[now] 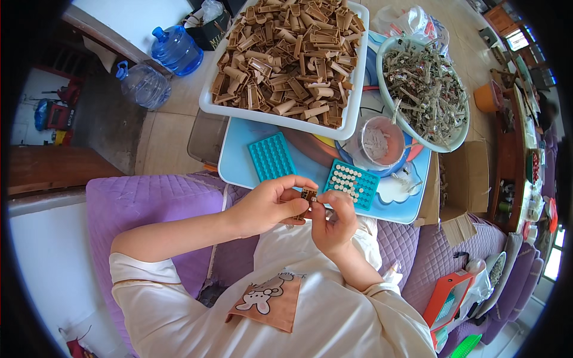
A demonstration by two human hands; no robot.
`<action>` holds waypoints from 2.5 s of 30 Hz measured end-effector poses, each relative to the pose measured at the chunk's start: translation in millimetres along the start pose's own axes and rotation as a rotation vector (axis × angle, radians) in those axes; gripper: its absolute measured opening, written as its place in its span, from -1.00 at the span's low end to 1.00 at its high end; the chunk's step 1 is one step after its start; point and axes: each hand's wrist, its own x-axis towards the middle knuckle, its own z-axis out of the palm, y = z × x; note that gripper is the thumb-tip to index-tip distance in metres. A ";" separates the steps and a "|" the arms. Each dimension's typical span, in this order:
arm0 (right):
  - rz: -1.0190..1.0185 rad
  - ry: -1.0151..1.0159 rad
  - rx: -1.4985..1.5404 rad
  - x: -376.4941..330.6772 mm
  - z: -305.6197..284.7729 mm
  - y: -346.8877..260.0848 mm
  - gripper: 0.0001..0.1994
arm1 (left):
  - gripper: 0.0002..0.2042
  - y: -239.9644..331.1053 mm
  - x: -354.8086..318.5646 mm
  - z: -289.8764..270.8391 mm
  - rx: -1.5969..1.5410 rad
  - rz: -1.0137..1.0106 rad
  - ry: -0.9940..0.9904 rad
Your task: The person assembles small electronic devices by inserting miniature circuit components and wiring into plastic casings and closing the casing pieces together by hand.
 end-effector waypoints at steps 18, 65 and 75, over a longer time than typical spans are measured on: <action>0.283 -0.118 -0.415 -21.6 -72.8 85.5 -0.82 | -0.78 5.6 -0.8 -4.3 0.005 -0.031 0.057; 0.149 -0.205 -0.275 9.4 -49.5 23.1 -0.78 | -0.79 3.9 -0.1 -7.9 0.114 0.105 0.084; 0.550 -0.348 -0.477 -49.2 -90.1 104.5 -0.84 | -0.79 3.4 4.4 -8.4 0.111 0.115 0.109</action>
